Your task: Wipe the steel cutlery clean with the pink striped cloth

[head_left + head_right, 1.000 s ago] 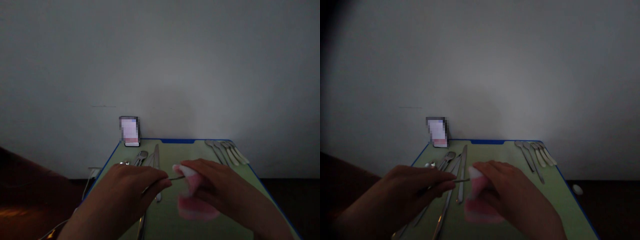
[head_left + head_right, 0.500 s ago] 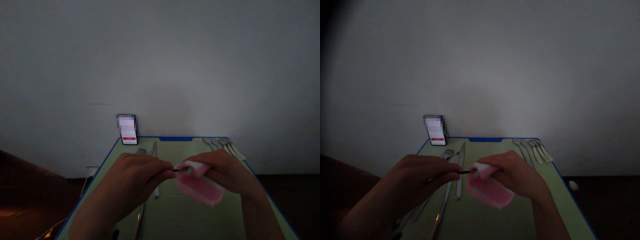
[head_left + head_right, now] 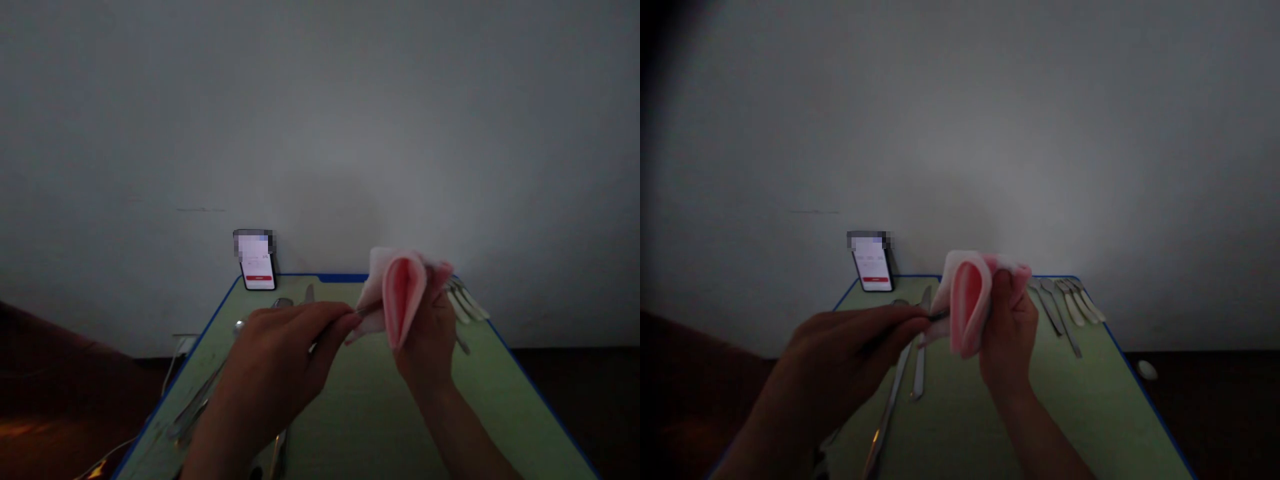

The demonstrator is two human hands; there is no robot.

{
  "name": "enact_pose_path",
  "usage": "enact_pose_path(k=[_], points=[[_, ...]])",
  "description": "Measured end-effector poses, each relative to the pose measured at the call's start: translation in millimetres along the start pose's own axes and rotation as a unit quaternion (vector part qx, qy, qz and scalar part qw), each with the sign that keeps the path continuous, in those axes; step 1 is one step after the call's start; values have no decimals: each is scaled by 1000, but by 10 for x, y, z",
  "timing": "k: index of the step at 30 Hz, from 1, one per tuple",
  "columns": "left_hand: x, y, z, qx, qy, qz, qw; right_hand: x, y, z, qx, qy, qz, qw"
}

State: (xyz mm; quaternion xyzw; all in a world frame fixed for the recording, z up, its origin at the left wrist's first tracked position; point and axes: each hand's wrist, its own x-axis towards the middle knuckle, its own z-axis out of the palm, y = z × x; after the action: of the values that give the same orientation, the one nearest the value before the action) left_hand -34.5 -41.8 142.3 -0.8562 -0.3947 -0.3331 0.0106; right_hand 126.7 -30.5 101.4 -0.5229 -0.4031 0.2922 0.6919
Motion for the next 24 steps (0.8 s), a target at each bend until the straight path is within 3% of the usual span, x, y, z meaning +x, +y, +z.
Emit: enact_pose_path(k=[2, 6, 8, 11, 14, 18, 20, 22, 24], points=[[26, 79, 66, 0, 0, -12, 1000, -43, 25, 64, 20, 0, 19, 1000], [70, 229, 259, -17, 29, -41, 999, -115, 77, 89, 64, 8, -9, 998], [99, 261, 365, -26, 41, -90, 995, -142, 93, 101, 107, -5, 6, 994], [138, 227, 455, -39, 16, -113, 993, -137, 96, 129, 168, -23, 51, 984], [143, 148, 414, -62, -46, -102, 992, -54, 107, 116, 169, -38, 60, 983], [95, 66, 207, -71, -114, -68, 989, 144, 124, -47, 94, 33, -6, 995], [60, 22, 82, -64, -119, -47, 990, 245, 87, -186, -15, 25, -60, 998], [29, -33, -29, -68, -96, -35, 992, 322, 1, -334, -141, -35, -130, 981], [8, -89, -99, -104, -38, -42, 993, 363, -119, -462, -212, -169, -152, 951]])
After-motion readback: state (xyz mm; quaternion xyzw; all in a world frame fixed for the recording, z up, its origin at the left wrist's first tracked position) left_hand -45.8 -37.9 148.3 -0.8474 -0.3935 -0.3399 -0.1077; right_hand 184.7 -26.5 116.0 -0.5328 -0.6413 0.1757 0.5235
